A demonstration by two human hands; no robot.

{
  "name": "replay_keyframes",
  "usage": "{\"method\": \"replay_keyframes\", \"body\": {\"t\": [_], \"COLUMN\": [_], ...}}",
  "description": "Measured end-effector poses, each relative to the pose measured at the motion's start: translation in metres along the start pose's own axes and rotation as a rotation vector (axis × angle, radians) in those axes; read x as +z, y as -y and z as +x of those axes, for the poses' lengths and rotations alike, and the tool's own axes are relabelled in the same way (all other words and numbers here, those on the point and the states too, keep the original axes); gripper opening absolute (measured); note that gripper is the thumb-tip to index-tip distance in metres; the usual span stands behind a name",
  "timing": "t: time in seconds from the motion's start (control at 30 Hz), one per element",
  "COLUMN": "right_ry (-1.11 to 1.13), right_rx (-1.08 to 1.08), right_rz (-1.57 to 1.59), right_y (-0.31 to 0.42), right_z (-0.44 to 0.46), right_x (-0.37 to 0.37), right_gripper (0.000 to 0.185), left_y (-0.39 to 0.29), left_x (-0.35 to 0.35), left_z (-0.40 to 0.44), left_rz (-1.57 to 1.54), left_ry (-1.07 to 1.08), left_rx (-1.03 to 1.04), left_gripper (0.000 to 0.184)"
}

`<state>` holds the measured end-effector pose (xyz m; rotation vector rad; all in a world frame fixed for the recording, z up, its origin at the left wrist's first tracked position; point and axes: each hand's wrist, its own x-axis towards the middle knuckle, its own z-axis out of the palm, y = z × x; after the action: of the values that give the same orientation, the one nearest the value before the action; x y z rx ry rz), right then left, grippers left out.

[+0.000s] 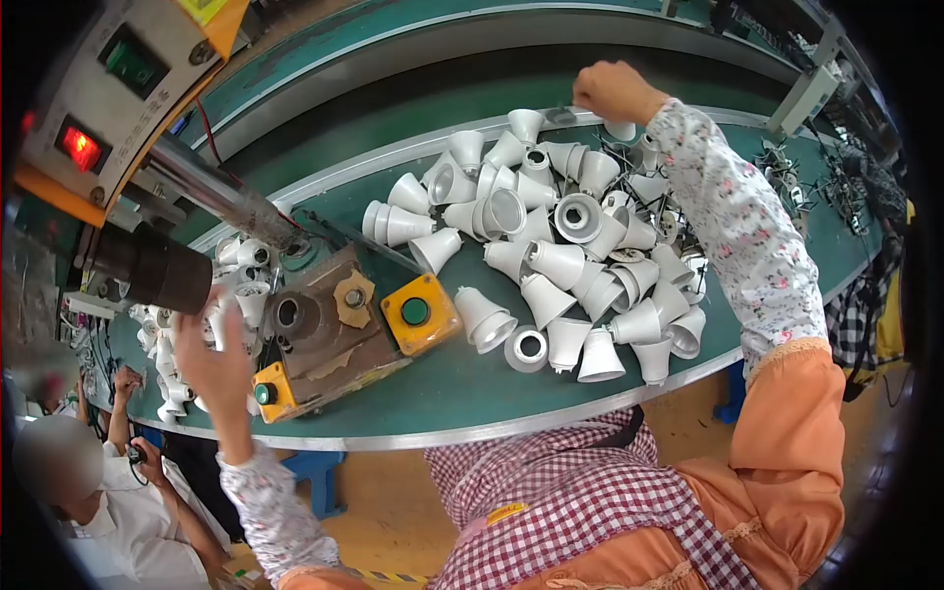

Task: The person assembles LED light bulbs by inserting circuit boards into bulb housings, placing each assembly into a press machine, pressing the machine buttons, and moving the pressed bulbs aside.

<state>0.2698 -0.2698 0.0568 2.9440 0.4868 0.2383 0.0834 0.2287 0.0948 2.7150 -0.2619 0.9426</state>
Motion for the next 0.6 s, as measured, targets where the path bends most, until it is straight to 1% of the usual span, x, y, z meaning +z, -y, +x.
{"method": "replay_keyframes", "body": {"t": [0.07, 0.1, 0.13, 0.17, 0.2, 0.23, 0.27, 0.3, 0.37, 0.4, 0.47, 0.5, 0.53, 0.57, 0.6], "right_ry": [-0.252, -0.379, -0.507, -0.632, -0.719, -0.81, -0.873, -0.934, -0.917, -0.889, -0.73, -0.644, -0.615, -0.601, -0.592], "right_rx": [-0.126, -0.196, -0.285, -0.378, -0.44, -0.496, -0.549, -0.597, -0.639, -0.619, -0.602, -0.589, -0.552, -0.504, -0.454], "right_rz": [0.145, 0.22, 0.27, 0.326, 0.271, 0.214, 0.187, 0.158, 0.197, 0.235, 0.537, 0.689, 0.83, 0.878, 0.923], "right_y": [0.018, 0.033, 0.054, 0.08, 0.104, 0.125, 0.141, 0.154, 0.174, 0.18, 0.178, 0.176, 0.174, 0.178, 0.185], "right_z": [-0.016, -0.025, -0.038, -0.054, -0.07, -0.086, -0.099, -0.112, -0.136, -0.144, -0.153, -0.156, -0.153, -0.153, -0.152], "right_x": [-0.022, -0.034, -0.048, -0.059, -0.069, -0.074, -0.075, -0.073, -0.065, -0.062, -0.068, -0.07, -0.069, -0.068, -0.067], "right_gripper": [0.011, 0.01, 0.008, 0.007, 0.006, 0.006, 0.008, 0.011, 0.016, 0.015, 0.018, 0.02, 0.027, 0.026, 0.025], "left_y": [-0.06, -0.089, -0.117, -0.14, -0.162, -0.176, -0.187, -0.192, -0.193, -0.193, -0.191, -0.189, -0.188, -0.187, -0.19], "left_x": [0.017, 0.024, 0.03, 0.045, 0.056, 0.071, 0.082, 0.089, 0.097, 0.097, 0.095, 0.093, 0.091, 0.088, 0.086], "left_z": [-0.014, -0.017, -0.019, -0.022, -0.022, -0.027, -0.03, -0.032, -0.039, -0.045, -0.056, -0.059, -0.062, -0.065, -0.068], "left_rz": [-0.753, -0.881, -0.965, -1.191, -1.367, -1.646, -1.966, -2.149, -2.242, -2.242, -2.238, -2.152, -2.066, -1.98, -1.902], "left_ry": [0.078, 0.18, 0.306, 0.398, 0.452, 0.498, 0.501, 0.48, 0.316, 0.288, 0.233, 0.2, 0.168, 0.139, 0.098], "left_rx": [-0.146, -0.231, -0.339, -0.456, -0.492, -0.604, -0.721, -0.747, -0.679, -0.673, -0.662, -0.6, -0.537, -0.474, -0.494], "left_gripper": [0.019, 0.018, 0.021, 0.025, 0.028, 0.034, 0.037, 0.036, 0.03, 0.029, 0.026, 0.025, 0.025, 0.024, 0.022]}}
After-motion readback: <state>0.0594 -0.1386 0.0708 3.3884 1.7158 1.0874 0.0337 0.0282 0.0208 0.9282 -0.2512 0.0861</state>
